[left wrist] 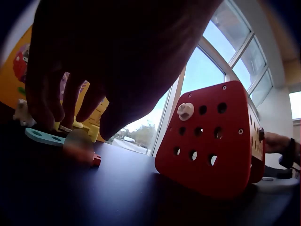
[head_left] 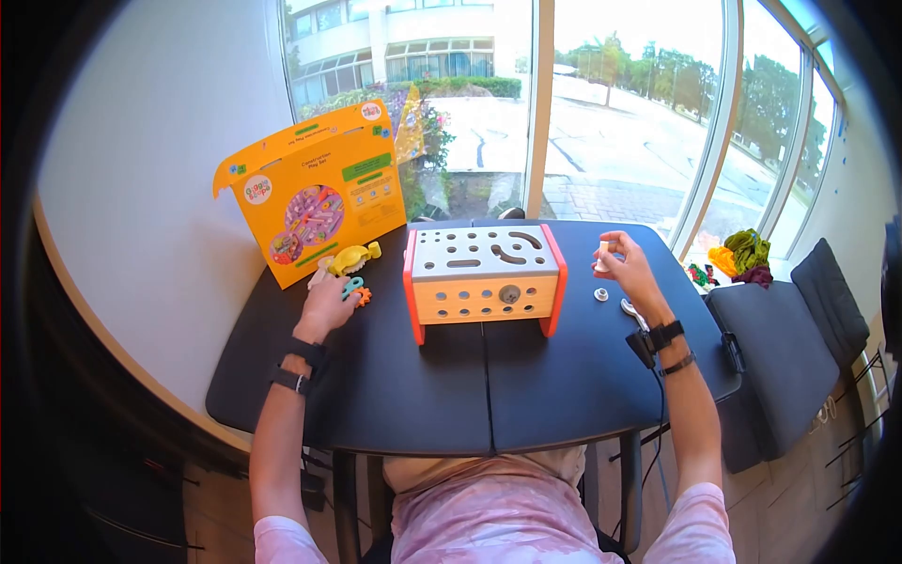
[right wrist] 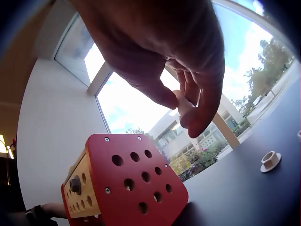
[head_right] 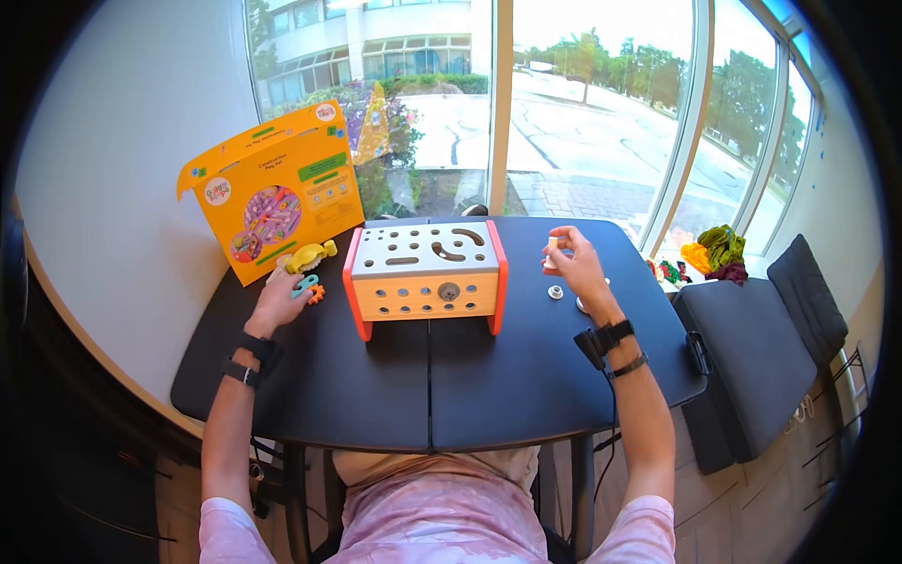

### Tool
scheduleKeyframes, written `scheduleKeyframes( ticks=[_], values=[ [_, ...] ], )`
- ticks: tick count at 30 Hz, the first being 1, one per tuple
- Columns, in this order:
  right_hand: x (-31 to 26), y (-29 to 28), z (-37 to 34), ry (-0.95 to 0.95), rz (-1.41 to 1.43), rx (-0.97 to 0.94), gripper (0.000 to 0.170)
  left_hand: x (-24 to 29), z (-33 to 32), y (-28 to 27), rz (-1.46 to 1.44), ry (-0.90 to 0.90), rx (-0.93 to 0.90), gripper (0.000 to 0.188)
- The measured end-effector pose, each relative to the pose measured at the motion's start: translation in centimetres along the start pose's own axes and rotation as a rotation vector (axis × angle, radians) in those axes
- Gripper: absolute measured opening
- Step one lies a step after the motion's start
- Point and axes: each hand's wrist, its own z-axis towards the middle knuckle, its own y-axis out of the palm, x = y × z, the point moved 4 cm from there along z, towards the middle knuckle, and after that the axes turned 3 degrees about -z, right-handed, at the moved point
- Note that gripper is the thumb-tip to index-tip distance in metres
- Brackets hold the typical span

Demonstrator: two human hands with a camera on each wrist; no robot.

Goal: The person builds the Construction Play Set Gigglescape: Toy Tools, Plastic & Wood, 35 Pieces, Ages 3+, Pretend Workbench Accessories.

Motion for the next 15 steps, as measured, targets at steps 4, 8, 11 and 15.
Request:
scheduleKeyframes(
  ticks=[4, 8, 11, 15],
  values=[
    [-4.1, 0.7, -4.0, -0.029, 0.156, -0.126, 0.019, 2.7, -1.0, 0.2, 0.057, -0.147, -0.109, 0.037],
    [-5.5, 1.4, -7.5, 0.042, 0.425, -0.204, 0.028, 3.2, -1.9, -0.1, 0.035, -0.150, -0.141, 0.023],
    [-6.1, 2.1, -9.5, 0.074, 0.518, -0.298, 0.033, 3.0, -2.5, 0.0, 0.027, -0.102, -0.080, 0.022],
    [-6.3, 2.9, -11.3, 0.087, 0.607, -0.329, 0.031, 3.2, -3.3, -0.3, -0.138, -0.087, -0.164, 0.024]
  ],
)
